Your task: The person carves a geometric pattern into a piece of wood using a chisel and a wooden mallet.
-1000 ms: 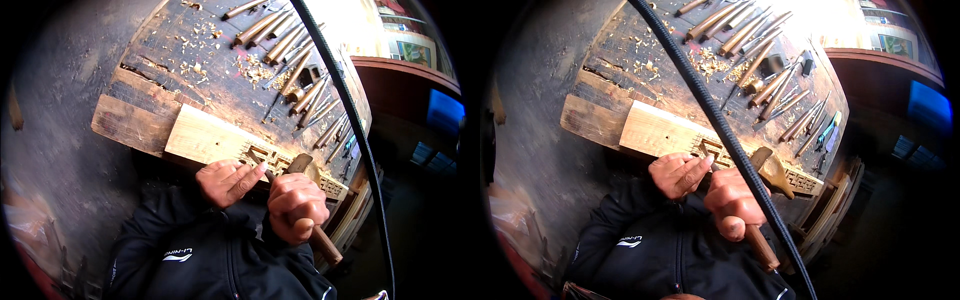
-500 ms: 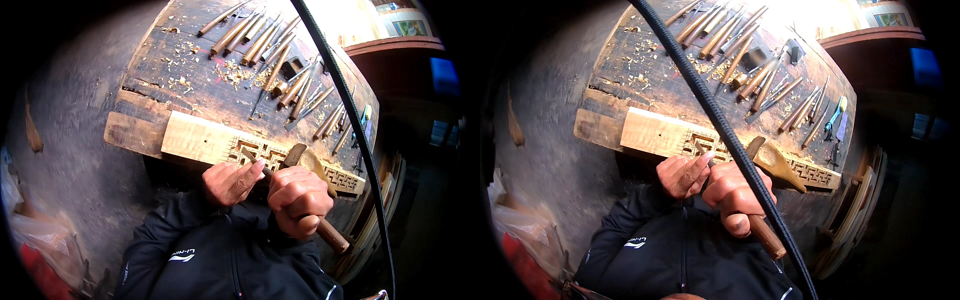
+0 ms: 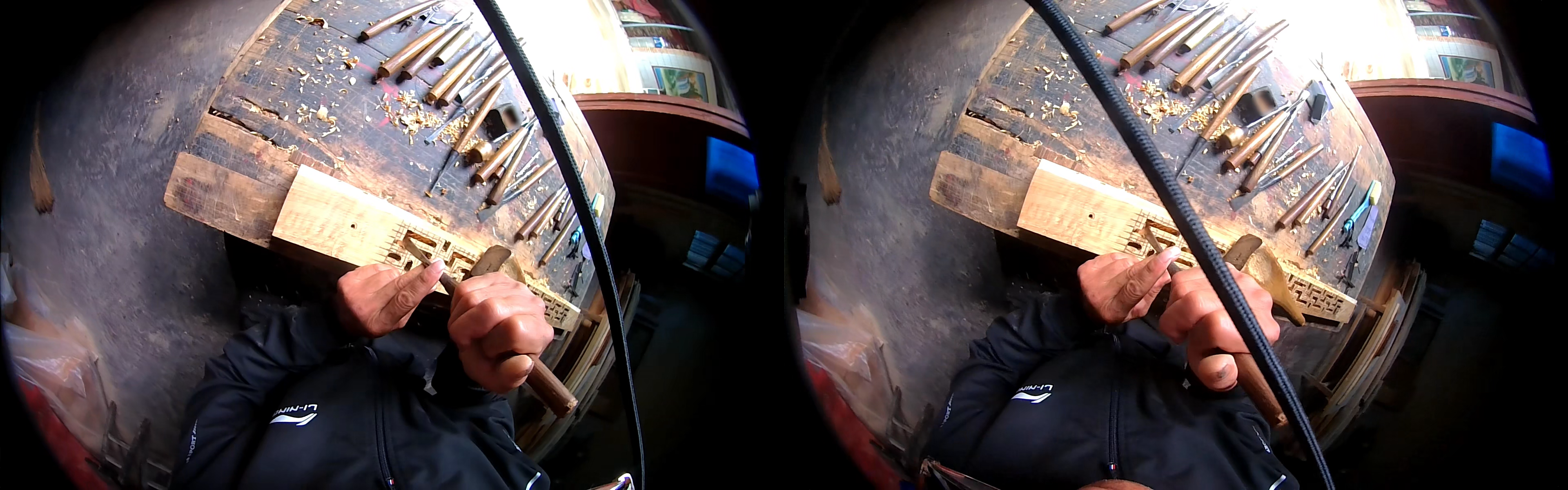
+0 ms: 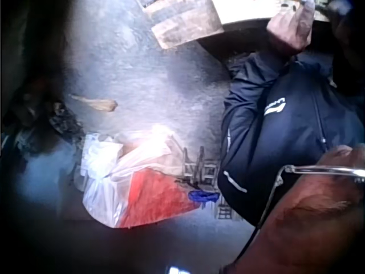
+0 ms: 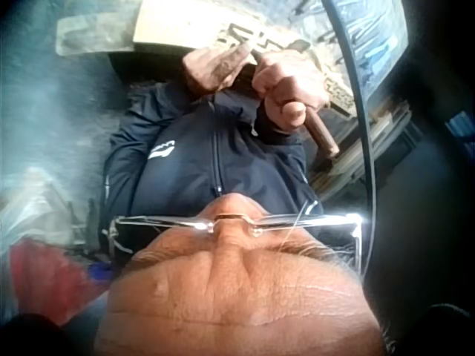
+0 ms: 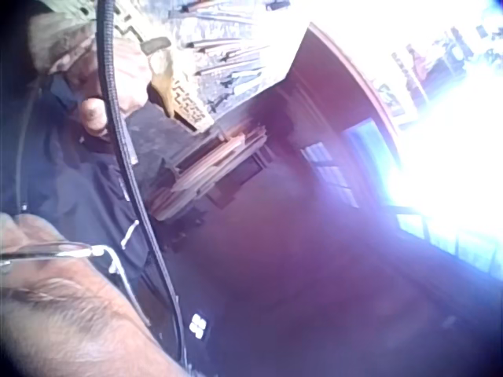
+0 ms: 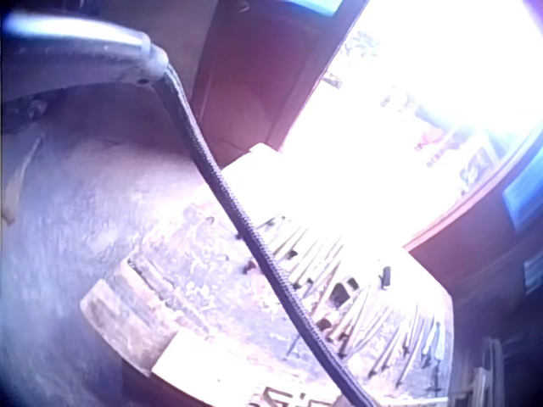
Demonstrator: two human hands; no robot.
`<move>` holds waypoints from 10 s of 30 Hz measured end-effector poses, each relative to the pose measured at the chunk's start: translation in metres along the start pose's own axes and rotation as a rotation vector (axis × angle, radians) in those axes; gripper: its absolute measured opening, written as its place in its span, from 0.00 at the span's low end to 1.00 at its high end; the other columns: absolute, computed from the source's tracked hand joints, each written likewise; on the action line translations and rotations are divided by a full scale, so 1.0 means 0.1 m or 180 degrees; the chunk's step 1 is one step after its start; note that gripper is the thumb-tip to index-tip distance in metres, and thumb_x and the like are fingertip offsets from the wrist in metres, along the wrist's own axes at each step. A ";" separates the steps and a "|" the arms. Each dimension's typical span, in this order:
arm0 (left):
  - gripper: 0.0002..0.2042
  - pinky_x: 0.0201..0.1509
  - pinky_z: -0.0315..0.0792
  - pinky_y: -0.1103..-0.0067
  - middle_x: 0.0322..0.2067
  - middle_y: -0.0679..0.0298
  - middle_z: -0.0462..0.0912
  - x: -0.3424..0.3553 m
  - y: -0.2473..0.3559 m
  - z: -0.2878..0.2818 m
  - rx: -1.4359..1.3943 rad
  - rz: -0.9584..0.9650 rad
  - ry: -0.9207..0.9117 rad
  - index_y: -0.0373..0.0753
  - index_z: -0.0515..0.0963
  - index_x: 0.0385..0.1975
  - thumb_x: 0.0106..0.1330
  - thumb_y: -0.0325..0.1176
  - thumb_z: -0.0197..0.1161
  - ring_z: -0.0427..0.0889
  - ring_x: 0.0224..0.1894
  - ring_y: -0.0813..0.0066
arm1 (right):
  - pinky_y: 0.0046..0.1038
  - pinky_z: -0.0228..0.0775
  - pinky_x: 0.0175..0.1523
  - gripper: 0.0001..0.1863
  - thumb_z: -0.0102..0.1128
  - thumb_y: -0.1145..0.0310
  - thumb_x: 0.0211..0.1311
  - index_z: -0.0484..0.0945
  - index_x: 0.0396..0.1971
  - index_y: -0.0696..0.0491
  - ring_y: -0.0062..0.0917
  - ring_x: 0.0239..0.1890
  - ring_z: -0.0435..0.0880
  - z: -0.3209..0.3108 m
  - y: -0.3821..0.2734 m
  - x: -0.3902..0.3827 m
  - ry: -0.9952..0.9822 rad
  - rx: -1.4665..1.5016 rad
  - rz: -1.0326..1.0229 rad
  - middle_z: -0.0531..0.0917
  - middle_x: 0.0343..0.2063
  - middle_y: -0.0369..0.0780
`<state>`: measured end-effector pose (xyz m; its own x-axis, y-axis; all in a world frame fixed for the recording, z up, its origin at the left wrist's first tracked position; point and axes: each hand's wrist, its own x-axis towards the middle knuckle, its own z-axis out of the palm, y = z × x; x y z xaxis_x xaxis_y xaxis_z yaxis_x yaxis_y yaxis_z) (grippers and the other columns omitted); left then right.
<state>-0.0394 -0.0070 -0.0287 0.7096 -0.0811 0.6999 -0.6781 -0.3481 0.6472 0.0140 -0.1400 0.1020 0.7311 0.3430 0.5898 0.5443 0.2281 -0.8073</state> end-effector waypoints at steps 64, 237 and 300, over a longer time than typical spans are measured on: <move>0.27 0.70 0.75 0.65 0.50 0.51 0.96 0.63 -0.19 -0.48 -0.1197 -0.1564 -0.0271 0.24 0.87 0.58 0.90 0.47 0.53 0.86 0.57 0.56 | 0.24 0.55 0.21 0.50 0.44 0.09 0.61 0.63 0.28 0.51 0.21 0.15 0.66 -0.19 0.08 0.17 0.0629 0.0267 0.1401 0.77 0.20 0.48; 0.22 0.37 0.85 0.73 0.49 0.43 0.92 0.18 0.06 0.19 -0.1229 -0.0794 0.0181 0.15 0.75 0.68 0.77 0.21 0.63 0.92 0.34 0.67 | 0.28 0.59 0.15 0.31 0.55 0.58 0.91 0.68 0.18 0.53 0.26 0.10 0.71 -0.09 0.31 0.21 -0.0568 0.0648 0.0449 0.80 0.16 0.45; 0.22 0.37 0.87 0.77 0.57 0.41 0.92 -0.02 0.02 0.23 -0.1142 -0.0562 -0.0456 0.18 0.72 0.70 0.85 0.28 0.60 0.94 0.36 0.71 | 0.23 0.59 0.13 0.27 0.48 0.53 0.93 0.64 0.28 0.53 0.16 0.08 0.68 0.14 0.39 0.21 -0.0011 -0.0045 0.0187 0.77 0.13 0.37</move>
<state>-0.0384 -0.0289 -0.0357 0.8231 -0.1872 0.5362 -0.5494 -0.0231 0.8352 0.0454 -0.1114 0.0823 0.7605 0.3585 0.5414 0.5063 0.1948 -0.8401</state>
